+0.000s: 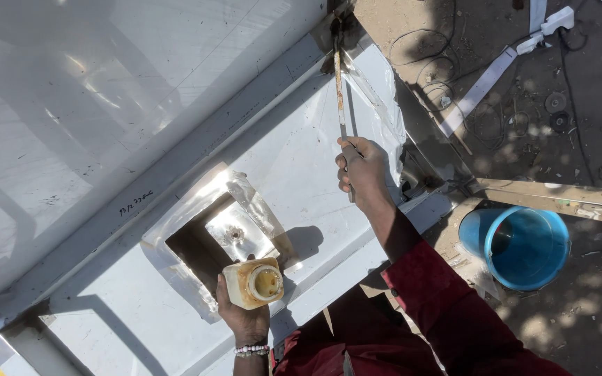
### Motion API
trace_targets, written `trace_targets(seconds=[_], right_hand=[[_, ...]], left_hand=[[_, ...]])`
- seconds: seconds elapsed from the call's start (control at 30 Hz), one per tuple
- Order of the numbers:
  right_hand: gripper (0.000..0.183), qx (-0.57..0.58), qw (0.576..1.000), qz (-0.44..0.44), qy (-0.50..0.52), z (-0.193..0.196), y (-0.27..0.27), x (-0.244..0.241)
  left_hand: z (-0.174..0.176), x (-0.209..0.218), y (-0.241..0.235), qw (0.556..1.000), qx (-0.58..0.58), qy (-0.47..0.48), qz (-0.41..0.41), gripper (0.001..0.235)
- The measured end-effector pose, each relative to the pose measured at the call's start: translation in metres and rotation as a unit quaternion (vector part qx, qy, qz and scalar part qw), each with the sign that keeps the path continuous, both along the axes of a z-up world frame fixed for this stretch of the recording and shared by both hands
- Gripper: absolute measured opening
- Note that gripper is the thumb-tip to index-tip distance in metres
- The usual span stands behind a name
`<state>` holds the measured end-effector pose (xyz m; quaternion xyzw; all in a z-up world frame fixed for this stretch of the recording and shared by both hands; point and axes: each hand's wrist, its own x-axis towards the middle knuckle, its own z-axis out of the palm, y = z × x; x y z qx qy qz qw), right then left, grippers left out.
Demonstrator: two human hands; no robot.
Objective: Applying a substance to metal joints and a stainless steel pipe using an applicator stick.
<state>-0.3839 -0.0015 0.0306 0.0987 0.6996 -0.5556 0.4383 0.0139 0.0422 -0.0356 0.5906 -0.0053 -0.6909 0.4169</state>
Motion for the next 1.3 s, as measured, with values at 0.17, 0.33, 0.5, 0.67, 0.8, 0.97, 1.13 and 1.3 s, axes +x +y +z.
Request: trace_targets(seconds=[0.17, 0.33, 0.5, 0.67, 0.8, 0.97, 1.13, 1.3], right_hand=[[0.028, -0.02, 0.999, 0.009, -0.041, 0.01, 0.012, -0.02], [0.035, -0.043, 0.998, 0.02, -0.048, -0.059, 0.037, -0.056], [0.059, -0.523, 0.711, 0.257, -0.393, -0.19, 0.081, -0.134], [0.092, -0.162, 0.97, 0.143, -0.111, -0.059, 0.058, -0.085], [0.074, -0.083, 0.991, 0.106, 0.011, -0.013, 0.045, -0.06], [0.062, -0.009, 0.997, 0.072, -0.003, -0.028, 0.06, -0.035], [0.064, 0.014, 0.998, 0.058, 0.019, -0.063, 0.063, -0.042], [0.039, 0.077, 0.995, 0.019, 0.06, -0.014, 0.045, -0.004]], left_hand=[[0.01, 0.023, -0.017, 0.999, -0.004, 0.036, -0.027, 0.053], [0.005, 0.048, -0.035, 0.999, 0.001, 0.016, -0.036, 0.055], [0.001, 0.07, -0.037, 1.0, 0.001, -0.01, -0.015, 0.042], [-0.007, 0.078, -0.037, 0.999, 0.022, -0.01, -0.022, 0.044], [-0.009, 0.075, -0.034, 0.999, 0.031, -0.014, -0.016, 0.038], [-0.011, 0.072, -0.033, 0.999, 0.027, -0.011, -0.032, 0.044], [-0.015, 0.072, -0.035, 0.999, 0.04, -0.007, -0.036, 0.047], [-0.022, 0.071, -0.036, 0.999, 0.0, 0.028, -0.037, 0.051]])
